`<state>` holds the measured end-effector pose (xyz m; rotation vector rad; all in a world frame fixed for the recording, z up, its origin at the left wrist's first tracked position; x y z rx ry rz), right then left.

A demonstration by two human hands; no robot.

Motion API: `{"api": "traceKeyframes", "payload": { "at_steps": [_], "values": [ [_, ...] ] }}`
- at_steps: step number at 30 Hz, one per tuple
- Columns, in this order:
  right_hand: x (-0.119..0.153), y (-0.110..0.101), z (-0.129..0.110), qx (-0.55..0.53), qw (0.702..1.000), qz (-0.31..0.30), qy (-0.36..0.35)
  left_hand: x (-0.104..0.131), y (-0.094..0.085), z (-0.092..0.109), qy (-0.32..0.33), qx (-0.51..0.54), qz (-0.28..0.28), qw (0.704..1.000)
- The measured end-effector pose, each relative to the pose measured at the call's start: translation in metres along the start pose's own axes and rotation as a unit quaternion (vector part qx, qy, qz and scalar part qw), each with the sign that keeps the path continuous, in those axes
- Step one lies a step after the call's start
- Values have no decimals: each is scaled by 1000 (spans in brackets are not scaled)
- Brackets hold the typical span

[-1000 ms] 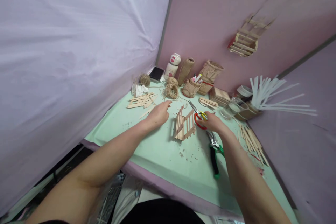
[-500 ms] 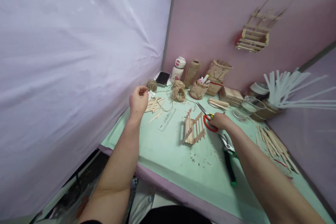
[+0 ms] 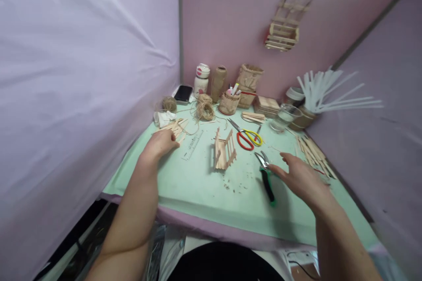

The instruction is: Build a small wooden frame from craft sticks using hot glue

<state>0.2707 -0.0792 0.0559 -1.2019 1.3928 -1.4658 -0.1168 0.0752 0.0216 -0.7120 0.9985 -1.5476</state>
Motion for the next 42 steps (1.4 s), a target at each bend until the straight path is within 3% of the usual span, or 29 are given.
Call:
{"api": "traceKeyframes", "payload": {
  "at_steps": [5,10,13,18,22,24,27,29,33,36,38,42],
  "values": [
    [24,35,15,27,999,-35,15,-1,8,4,27,-47,-4,999],
    [19,50,9,19,993,-97,63,8,5,14,-56,-65,-85,993],
    [17,48,3,19,994,-83,66,13,4,19,-85,-68,-135,985],
    [18,40,-1,-17,997,-36,64,16,2,21,-71,-62,-140,986],
    [30,17,-3,-157,987,26,13,14,-3,24,-43,20,-102,994],
    [42,8,-4,-268,963,9,-31,20,-6,30,-20,140,-98,985],
    [66,10,-6,-416,899,-79,-108,45,-8,49,29,371,-133,919],
    [83,18,-5,-468,861,-137,-144,72,-7,67,44,453,-166,875],
    [112,44,5,-470,846,-231,-97,126,19,114,31,540,-305,784],
    [127,49,6,-481,833,-269,-39,144,50,150,16,598,-399,695],
    [135,46,2,-501,815,-289,-29,140,70,168,2,611,-415,674],
    [141,44,1,-539,791,-290,-19,124,101,192,-19,597,-431,676]
  ]
}}
Point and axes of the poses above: each hand's wrist, its own x-axis away from the middle knuckle, its own y-axis out of the palm, z = x × y, the point moved 6 cm from there along -x, towards the middle knuckle, and after that the axes turned 7 degrees about -z, right-handed, at the moved point
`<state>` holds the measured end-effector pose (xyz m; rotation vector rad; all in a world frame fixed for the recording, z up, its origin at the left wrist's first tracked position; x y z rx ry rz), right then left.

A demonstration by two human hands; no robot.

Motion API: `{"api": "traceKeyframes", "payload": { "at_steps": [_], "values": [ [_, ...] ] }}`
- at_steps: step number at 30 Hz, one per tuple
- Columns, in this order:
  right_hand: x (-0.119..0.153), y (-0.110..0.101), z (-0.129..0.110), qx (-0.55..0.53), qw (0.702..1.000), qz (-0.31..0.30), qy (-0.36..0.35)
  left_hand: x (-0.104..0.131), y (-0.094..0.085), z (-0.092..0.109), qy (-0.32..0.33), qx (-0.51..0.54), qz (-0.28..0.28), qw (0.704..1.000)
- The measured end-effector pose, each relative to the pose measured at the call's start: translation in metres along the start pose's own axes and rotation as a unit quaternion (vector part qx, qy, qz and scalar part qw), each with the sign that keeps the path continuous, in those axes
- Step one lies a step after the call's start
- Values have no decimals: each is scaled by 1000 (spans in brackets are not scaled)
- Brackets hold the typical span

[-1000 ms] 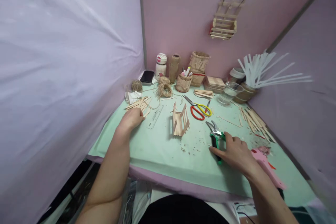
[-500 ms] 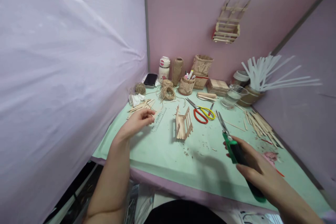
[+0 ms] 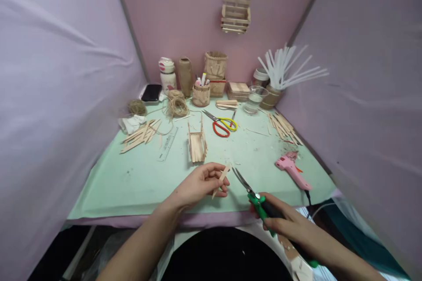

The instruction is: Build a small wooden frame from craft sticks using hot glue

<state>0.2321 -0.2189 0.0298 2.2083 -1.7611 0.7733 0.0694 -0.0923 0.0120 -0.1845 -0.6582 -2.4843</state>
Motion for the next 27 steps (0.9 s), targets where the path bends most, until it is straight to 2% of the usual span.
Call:
{"api": "traceKeyframes", "payload": {
  "at_steps": [4,11,20,27],
  "values": [
    [1,-4,8,-28,999,18,6,-20,9,-5,-44,-25,-18,999],
    [-4,-8,10,-22,1000,13,5,-32,19,-12,-80,-49,-44,995],
    [-2,-7,5,-17,998,31,55,-36,20,-19,-100,-49,-65,992],
    [-5,-7,17,15,999,17,46,-37,19,-21,-112,-26,-92,989]
  ]
}}
Point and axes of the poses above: each hand's wrist, its own x-axis away from the middle knuckle, its own y-axis out of the palm, z = x × y, the point moved 6 cm from there along -x, towards the middle knuckle, and after that the axes turned 7 degrees about -z, right-handed, at the moved point
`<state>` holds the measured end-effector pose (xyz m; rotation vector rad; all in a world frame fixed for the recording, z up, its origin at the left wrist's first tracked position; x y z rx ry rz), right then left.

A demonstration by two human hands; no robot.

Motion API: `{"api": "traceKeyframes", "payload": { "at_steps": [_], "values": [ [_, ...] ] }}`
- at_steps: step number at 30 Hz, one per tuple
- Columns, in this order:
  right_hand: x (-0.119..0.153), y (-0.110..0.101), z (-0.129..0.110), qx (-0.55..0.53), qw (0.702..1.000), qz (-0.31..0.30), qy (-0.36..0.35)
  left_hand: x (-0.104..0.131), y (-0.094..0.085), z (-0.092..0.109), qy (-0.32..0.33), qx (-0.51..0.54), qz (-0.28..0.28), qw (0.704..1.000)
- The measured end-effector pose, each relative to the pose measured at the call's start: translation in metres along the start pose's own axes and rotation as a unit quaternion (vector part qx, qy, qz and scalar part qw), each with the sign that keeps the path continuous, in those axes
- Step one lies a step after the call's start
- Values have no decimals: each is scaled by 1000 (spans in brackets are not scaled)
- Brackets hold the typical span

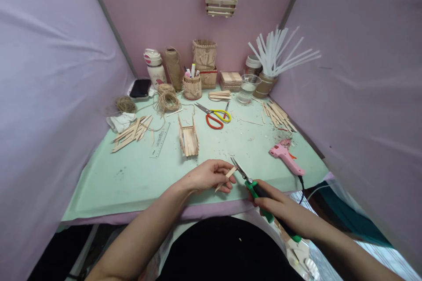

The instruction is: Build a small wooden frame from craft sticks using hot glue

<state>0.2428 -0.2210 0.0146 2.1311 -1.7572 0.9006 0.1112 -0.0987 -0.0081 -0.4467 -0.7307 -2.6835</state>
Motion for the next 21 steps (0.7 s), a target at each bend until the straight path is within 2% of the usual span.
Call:
{"api": "traceKeyframes", "payload": {
  "at_steps": [4,10,17,21],
  "values": [
    [-2,3,7,4,1000,-29,-8,-1,2,-3,-15,10,-23,1000],
    [1,10,15,-30,997,-64,18,-3,3,-8,-36,4,-31,999],
    [8,20,18,-67,996,-61,21,-4,8,-11,-55,-13,-62,996],
    [9,19,13,-88,994,-55,19,-3,7,-11,-56,-19,-56,997]
  ]
}}
Point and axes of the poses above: each hand's wrist, its own x-axis away from the middle knuckle, its own y-axis out of the palm, z = x × y, the point moved 6 cm from there along -x, towards the middle knuckle, and after that the axes turned 7 degrees about -z, right-handed, at the moved point
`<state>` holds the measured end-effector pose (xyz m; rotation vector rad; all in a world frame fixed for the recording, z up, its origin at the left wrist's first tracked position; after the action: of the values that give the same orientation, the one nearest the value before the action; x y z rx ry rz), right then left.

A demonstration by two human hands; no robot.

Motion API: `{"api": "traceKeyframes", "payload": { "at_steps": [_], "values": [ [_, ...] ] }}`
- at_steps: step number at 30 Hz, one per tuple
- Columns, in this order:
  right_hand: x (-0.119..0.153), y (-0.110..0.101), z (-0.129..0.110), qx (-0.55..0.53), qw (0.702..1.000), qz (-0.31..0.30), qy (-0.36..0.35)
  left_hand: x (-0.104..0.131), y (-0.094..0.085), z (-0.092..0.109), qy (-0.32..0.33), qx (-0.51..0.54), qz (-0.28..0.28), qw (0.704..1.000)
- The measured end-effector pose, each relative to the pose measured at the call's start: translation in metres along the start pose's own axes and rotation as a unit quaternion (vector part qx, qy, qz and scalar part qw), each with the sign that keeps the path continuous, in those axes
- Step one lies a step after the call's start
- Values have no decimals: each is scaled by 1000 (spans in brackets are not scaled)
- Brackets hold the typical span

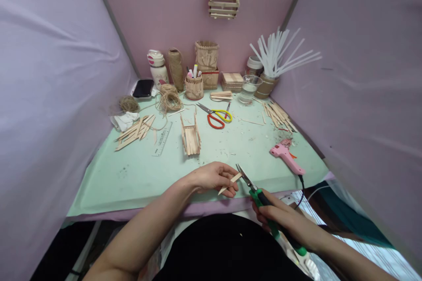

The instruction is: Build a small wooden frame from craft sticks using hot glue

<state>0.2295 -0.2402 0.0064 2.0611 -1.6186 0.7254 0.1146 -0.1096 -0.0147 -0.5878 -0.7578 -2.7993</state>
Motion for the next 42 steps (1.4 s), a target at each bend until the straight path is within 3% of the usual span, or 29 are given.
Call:
{"api": "traceKeyframes", "payload": {
  "at_steps": [5,11,15,18,22,26,29,36,42],
  "values": [
    [2,-3,-8,0,1000,20,-11,2,2,3,4,-26,-18,999],
    [-4,2,8,-22,999,34,-23,1,4,2,7,-14,-47,999],
    [-12,3,15,-117,992,34,-25,-2,3,-1,3,3,-37,999],
    [-10,-7,8,-97,992,54,-55,-3,4,-1,1,7,-22,1000],
    [-2,-14,-6,-2,994,67,-91,0,-3,16,115,32,68,990],
    [-2,-4,-8,-59,989,66,-119,12,-14,36,264,60,213,939],
    [-5,4,-6,-95,985,69,-127,20,-15,39,324,113,271,899],
    [-5,7,-4,-94,986,54,-130,10,-9,23,312,254,296,866],
    [-6,7,-6,-86,984,66,-141,-3,-7,8,300,282,308,858]
  ]
}}
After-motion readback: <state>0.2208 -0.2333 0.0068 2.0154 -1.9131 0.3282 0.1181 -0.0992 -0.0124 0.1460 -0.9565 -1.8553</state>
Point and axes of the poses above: each hand's wrist, its own x-axis away from the middle knuckle, its own y-axis out of the palm, z = x × y, the point moved 6 cm from there along -x, towards the middle knuckle, and after that the axes turned 7 degrees about -z, right-handed, at the moved point
